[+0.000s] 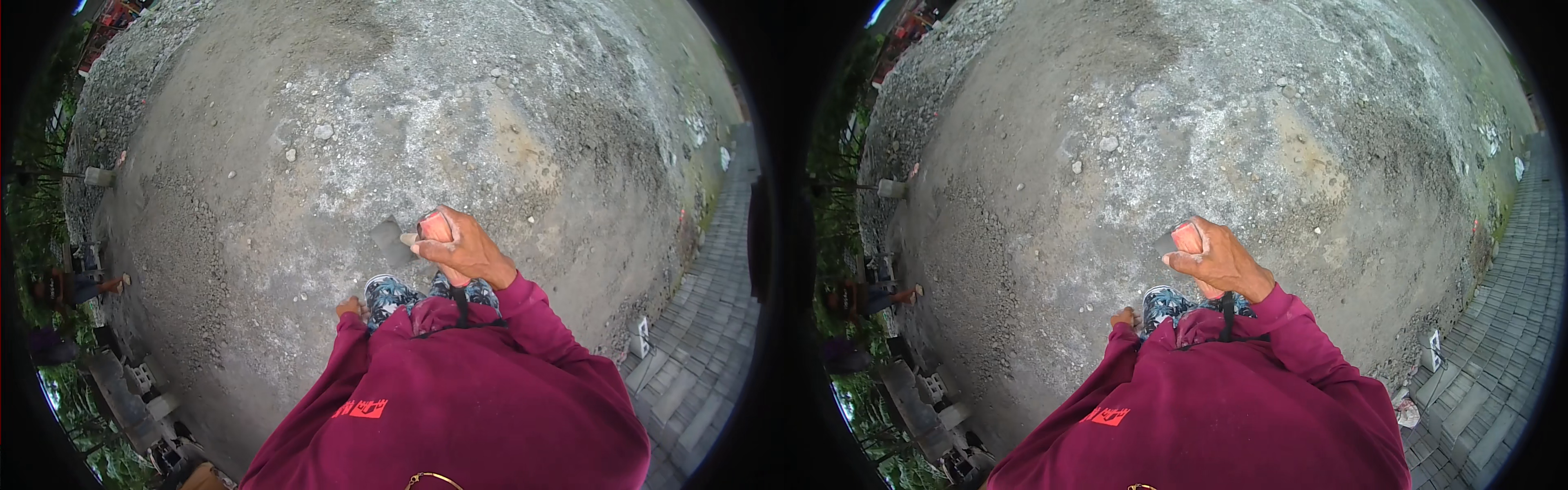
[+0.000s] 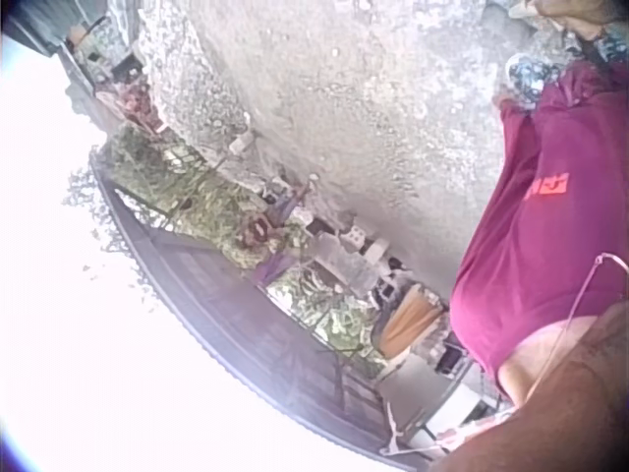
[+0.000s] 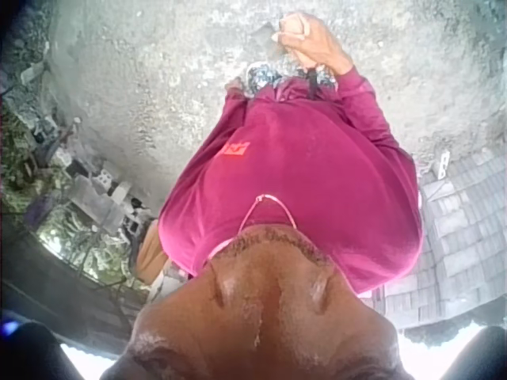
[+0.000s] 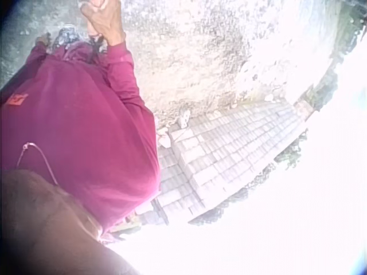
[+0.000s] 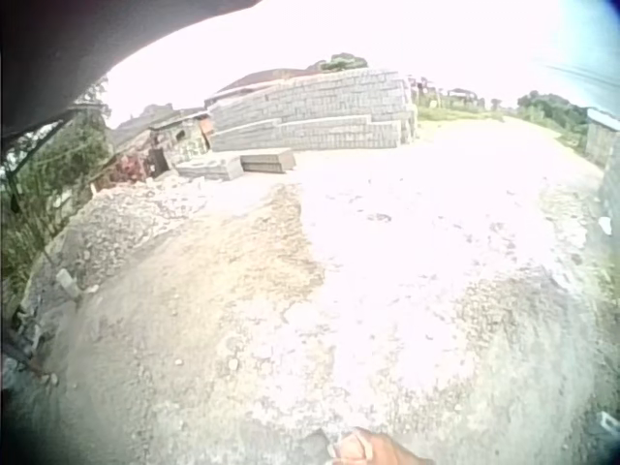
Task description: The person uses a shovel to manually mix gravel, sand, and cement on the ground, periodically handling a cylindrical object by hand during the process.
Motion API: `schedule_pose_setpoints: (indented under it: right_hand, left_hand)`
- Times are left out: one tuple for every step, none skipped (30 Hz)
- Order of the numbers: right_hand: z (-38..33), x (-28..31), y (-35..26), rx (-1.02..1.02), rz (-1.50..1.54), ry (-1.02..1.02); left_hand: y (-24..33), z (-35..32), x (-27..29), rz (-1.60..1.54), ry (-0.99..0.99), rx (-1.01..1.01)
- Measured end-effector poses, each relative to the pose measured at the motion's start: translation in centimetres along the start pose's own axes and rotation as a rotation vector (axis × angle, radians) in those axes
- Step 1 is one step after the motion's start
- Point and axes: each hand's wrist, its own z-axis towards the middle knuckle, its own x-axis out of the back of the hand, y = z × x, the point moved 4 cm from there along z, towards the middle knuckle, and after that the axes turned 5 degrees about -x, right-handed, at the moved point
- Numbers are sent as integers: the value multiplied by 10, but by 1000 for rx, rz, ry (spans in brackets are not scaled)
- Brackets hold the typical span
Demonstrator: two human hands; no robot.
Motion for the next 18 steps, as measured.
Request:
schedule_pose_setpoints:
  right_hand:
    - [5, -3, -7, -24, -5, 33]
    - [10, -10, -21, 4, -5, 24]
    - [11, -15, -31, 5, 17, 62]
    - [11, -16, -32, -26, 30, 128]
    - [11, -18, -35, -28, 26, 161]
    - [10, -21, -39, -48, 39, 173]
    - [5, -27, -37, -84, 59, 208]
    - [5, -38, -37, -92, 89, 224]
    - [5, -50, -45, -114, 90, 290]
    - [7, -70, -55, -116, 41, 283]
    - [9, -89, -65, -118, -11, 268]
    - [12, -111, -77, -111, -10, 231]
    - [8, -132, -81, -125, -17, 202]
    - [2, -152, -90, -147, 2, 202]
    - [-5, -172, -98, -167, 22, 197]
    - [-12, -189, -105, -182, 18, 233]
    - [-16, -207, -111, -172, 73, 224]
    - [-20, -222, -115, -158, 127, 208]
  left_hand:
    - [10, 18, 14, -8, 1, -5]
    - [27, 44, 37, -7, 19, -70]
    - [46, 67, 56, 1, 33, -141]
    - [61, 79, 54, 39, -56, -166]
    - [72, 88, 53, 54, -83, -180]
    - [83, 96, 49, 53, -124, -185]
    - [94, 103, 42, 79, -180, -187]
    - [107, 112, 39, 175, -211, -162]
    - [120, 122, 40, 221, -262, -174]
    - [128, 130, 45, 228, -292, -168]
    - [133, 137, 50, 228, -319, -158]
    - [151, 154, 61, 312, -347, -147]
    - [161, 158, 61, 340, -391, -155]
    - [173, 159, 63, 414, -419, -198]
    - [181, 158, 65, 482, -441, -243]
    - [184, 154, 68, 504, -474, -249]
    - [192, 152, 71, 567, -495, -302]
    - [197, 149, 73, 626, -511, -354]
